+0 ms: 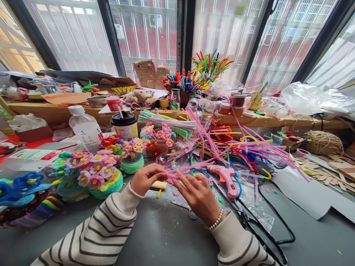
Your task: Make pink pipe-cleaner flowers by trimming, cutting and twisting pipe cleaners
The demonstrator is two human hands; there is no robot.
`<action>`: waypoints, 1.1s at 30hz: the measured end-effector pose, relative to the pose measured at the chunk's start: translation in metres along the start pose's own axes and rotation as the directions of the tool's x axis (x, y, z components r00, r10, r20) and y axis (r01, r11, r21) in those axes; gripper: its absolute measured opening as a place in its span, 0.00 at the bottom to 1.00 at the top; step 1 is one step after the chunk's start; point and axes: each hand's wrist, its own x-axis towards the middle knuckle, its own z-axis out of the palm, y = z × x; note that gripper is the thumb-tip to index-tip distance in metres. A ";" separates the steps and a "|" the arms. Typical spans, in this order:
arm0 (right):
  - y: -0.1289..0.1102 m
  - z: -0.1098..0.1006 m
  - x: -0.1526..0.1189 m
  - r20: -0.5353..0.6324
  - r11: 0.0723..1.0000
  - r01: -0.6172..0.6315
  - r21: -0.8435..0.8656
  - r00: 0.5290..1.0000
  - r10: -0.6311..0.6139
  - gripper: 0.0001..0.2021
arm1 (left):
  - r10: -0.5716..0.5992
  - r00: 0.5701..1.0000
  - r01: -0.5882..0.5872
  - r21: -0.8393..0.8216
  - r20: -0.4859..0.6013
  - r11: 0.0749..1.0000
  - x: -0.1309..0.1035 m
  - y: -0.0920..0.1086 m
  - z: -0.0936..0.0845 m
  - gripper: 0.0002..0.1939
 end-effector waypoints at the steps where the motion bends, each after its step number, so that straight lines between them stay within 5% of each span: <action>1: -0.001 0.000 0.000 -0.009 1.000 -0.008 -0.004 1.000 0.008 0.17 | -0.039 0.999 0.038 -0.038 -0.009 0.999 0.000 -0.001 0.001 0.09; 10: 0.001 -0.002 0.002 -0.058 0.999 -0.032 0.017 0.998 0.033 0.16 | -0.344 0.938 0.331 -0.371 0.034 0.867 -0.001 0.008 0.002 0.09; 20: 0.003 0.002 -0.002 0.042 0.996 -0.002 0.086 0.999 -0.001 0.17 | -0.550 0.817 0.557 -0.489 0.175 0.672 0.004 0.005 -0.001 0.11; 25: 0.002 0.003 -0.002 0.027 0.991 -0.014 0.136 1.000 0.010 0.16 | -0.586 0.778 0.617 -0.450 0.225 0.646 0.005 0.004 -0.004 0.10; 27: 0.003 0.004 -0.003 0.022 0.988 -0.035 0.149 0.999 0.032 0.16 | -0.562 0.804 0.585 -0.434 0.196 0.685 0.004 0.003 -0.003 0.10; 29: 0.003 0.005 -0.004 0.016 0.986 -0.058 0.158 0.998 0.057 0.16 | -0.480 0.872 0.476 -0.387 0.093 0.790 0.003 0.003 -0.003 0.11; 33: 0.005 0.007 -0.005 -0.002 0.981 -0.080 0.175 0.997 0.082 0.16 | -0.184 0.980 0.178 -0.078 -0.079 0.981 -0.001 0.002 -0.003 0.13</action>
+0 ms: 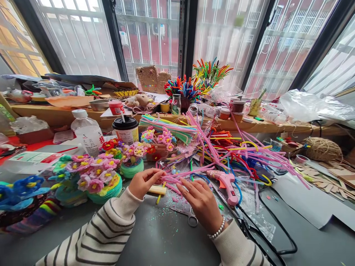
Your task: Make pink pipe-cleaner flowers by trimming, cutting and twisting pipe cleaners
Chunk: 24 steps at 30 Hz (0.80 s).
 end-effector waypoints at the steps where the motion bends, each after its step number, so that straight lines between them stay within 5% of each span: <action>1: 0.000 0.000 0.000 0.000 1.000 0.000 0.004 1.000 0.000 0.16 | 0.083 0.996 -0.084 0.077 0.018 0.994 0.000 0.000 0.000 0.13; 4: 0.000 -0.001 0.001 0.003 1.000 0.006 0.012 1.000 -0.006 0.16 | 0.275 0.951 -0.300 0.215 0.139 0.930 -0.001 -0.001 0.002 0.14; 7: -0.002 -0.003 0.002 0.011 0.999 0.022 0.026 1.000 -0.022 0.16 | 0.317 0.924 -0.369 0.278 0.214 0.887 0.000 -0.003 0.003 0.11; 13: -0.002 0.001 0.000 -0.056 0.996 -0.015 0.084 0.998 0.020 0.16 | 0.128 0.970 -0.153 0.115 0.206 0.981 0.001 -0.006 0.003 0.12; 16: -0.001 0.006 -0.003 -0.057 0.996 -0.037 0.080 0.998 0.042 0.16 | 0.121 0.967 -0.146 0.102 0.223 0.984 0.002 -0.005 0.001 0.10; 24: 0.000 -0.003 0.002 0.024 0.989 0.034 0.141 0.999 -0.038 0.13 | 0.085 0.886 -0.118 0.043 0.455 0.992 0.005 -0.002 -0.011 0.09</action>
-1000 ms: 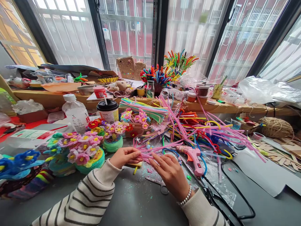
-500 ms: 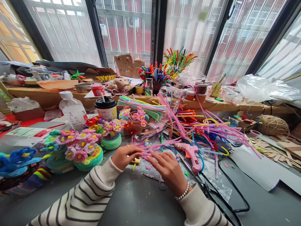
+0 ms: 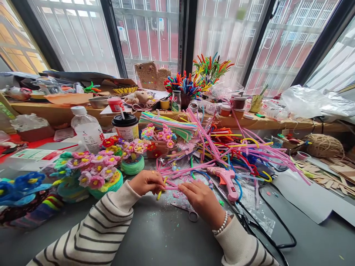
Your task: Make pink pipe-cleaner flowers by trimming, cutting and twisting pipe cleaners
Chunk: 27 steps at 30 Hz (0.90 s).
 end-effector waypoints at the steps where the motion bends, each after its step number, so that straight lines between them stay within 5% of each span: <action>1: -0.001 -0.002 0.001 0.011 1.000 0.000 0.018 1.000 0.000 0.13 | 0.002 0.999 -0.002 -0.011 0.038 1.000 -0.001 -0.001 -0.001 0.09; 5: 0.001 -0.006 0.001 0.053 0.996 -0.030 0.086 0.998 0.025 0.13 | 0.053 0.991 -0.064 0.096 0.121 0.993 -0.001 -0.008 0.000 0.09; 10: 0.010 0.000 -0.002 -0.014 0.991 -0.123 0.053 0.992 0.124 0.10 | 0.206 0.978 -0.196 0.469 0.031 0.861 0.001 -0.018 0.004 0.08; 14: 0.013 0.005 -0.002 -0.035 0.982 -0.189 0.020 0.981 0.190 0.09 | 0.240 0.971 -0.193 0.601 0.002 0.775 0.001 -0.019 0.005 0.11; 21: 0.010 0.002 0.000 0.080 0.949 -0.264 0.173 0.964 0.253 0.09 | 0.327 0.939 -0.230 0.518 -0.103 0.824 0.001 -0.011 0.003 0.11; 27: 0.008 0.001 -0.004 0.110 0.870 -0.390 0.302 0.921 0.374 0.09 | 0.205 0.964 -0.149 0.299 -0.166 0.943 -0.001 -0.001 0.004 0.11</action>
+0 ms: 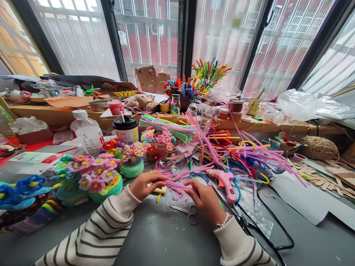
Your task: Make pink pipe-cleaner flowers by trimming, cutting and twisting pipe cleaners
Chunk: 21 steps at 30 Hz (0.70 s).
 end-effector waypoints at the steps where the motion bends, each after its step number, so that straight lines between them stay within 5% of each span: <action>1: 0.000 0.000 -0.001 -0.009 0.999 -0.036 0.024 0.999 0.036 0.10 | -0.047 0.999 0.047 -0.062 0.005 0.997 0.000 0.002 0.000 0.12; 5: -0.003 0.001 -0.002 -0.015 0.987 -0.084 0.139 0.996 0.087 0.10 | -0.104 0.995 0.104 -0.167 0.010 0.980 0.000 0.009 -0.002 0.12; 16: -0.009 0.003 0.001 0.033 0.906 -0.194 0.377 0.980 0.196 0.10 | 0.208 0.968 -0.193 0.112 -0.140 0.975 0.000 -0.002 0.003 0.10; 21: -0.008 0.002 0.003 0.122 0.644 -0.305 0.701 0.942 0.313 0.10 | 0.217 0.964 -0.192 0.167 -0.153 0.967 0.001 -0.005 0.000 0.09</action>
